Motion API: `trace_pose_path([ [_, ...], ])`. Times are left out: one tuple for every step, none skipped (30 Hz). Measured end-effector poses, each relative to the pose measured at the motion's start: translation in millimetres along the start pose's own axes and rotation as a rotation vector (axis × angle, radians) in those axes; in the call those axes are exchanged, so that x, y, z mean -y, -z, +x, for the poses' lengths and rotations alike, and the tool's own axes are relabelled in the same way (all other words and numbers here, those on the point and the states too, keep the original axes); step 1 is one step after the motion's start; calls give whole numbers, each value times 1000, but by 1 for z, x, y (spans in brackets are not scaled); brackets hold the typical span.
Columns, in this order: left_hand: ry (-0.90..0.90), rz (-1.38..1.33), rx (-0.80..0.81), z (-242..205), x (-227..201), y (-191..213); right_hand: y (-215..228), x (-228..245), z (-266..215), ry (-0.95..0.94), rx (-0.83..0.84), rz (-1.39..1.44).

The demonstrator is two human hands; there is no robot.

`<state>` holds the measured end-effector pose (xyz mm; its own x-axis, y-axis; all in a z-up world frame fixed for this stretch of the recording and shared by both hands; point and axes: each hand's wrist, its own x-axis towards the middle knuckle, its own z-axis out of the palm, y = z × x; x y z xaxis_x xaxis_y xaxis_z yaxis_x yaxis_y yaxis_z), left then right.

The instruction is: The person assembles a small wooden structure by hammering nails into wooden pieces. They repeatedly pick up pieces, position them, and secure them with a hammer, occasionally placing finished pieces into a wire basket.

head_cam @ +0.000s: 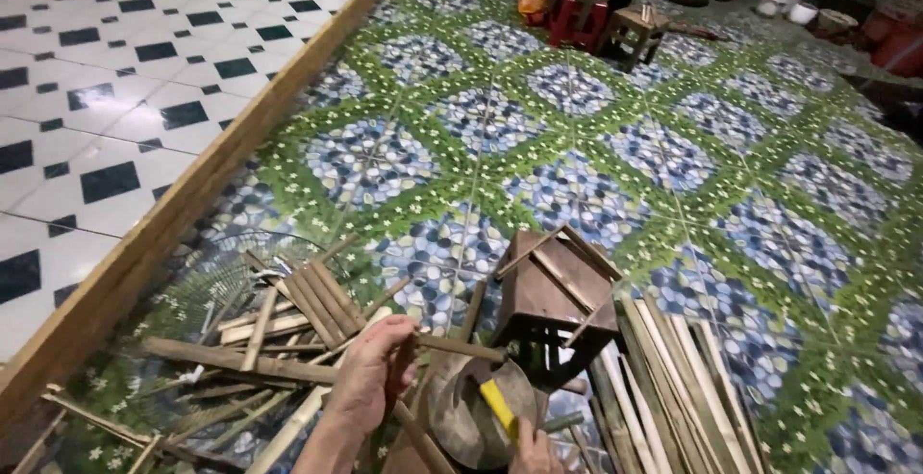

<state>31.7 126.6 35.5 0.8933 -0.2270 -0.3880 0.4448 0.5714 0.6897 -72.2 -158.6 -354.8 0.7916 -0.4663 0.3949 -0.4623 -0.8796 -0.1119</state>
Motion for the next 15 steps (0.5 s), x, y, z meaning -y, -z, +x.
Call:
trace_pose_path([
  [-48, -49, 3, -3, -8, 3, -12, 3, 0, 196, -197, -16],
  [-58, -45, -2, 1, -8, 6, -77, -51, -18, 199, -200, -5],
  [-39, -95, 69, 2, -7, 10, -141, -76, -25, 194, -51, 64],
  [-19, -144, 141, 3, -5, 15, -207, -64, -24, 189, 97, 130],
  [-26, -144, 135, 2, -7, 13, -182, -56, -16, 196, 98, 137],
  [-7, -180, 171, 1, -8, 11, -157, -48, -8, 191, 91, 56],
  [16, -218, 212, 1, -8, 7, -131, -45, 1, 183, 82, -30],
  [11, -220, 212, 0, -9, 5, -90, -43, 30, 187, 79, -30],
  [5, -211, 259, -1, -10, 3, -49, -42, 57, -13, 400, 378],
  [-1, -202, 307, -2, -9, 0, -8, -42, 84, -230, 712, 787],
  [5, -205, 305, -3, -9, -3, 44, -12, 95, -234, 715, 782],
  [25, -204, 298, -3, -8, -7, 110, 7, 115, -440, 918, 1393],
  [49, -202, 295, -3, -6, -12, 190, 8, 136, -650, 1062, 2027],
  [61, -205, 296, -3, -3, -12, 220, 18, 140, -661, 1054, 2022],
  [94, -166, 316, -3, 0, -14, 250, 29, 144, -620, 1016, 2014],
])
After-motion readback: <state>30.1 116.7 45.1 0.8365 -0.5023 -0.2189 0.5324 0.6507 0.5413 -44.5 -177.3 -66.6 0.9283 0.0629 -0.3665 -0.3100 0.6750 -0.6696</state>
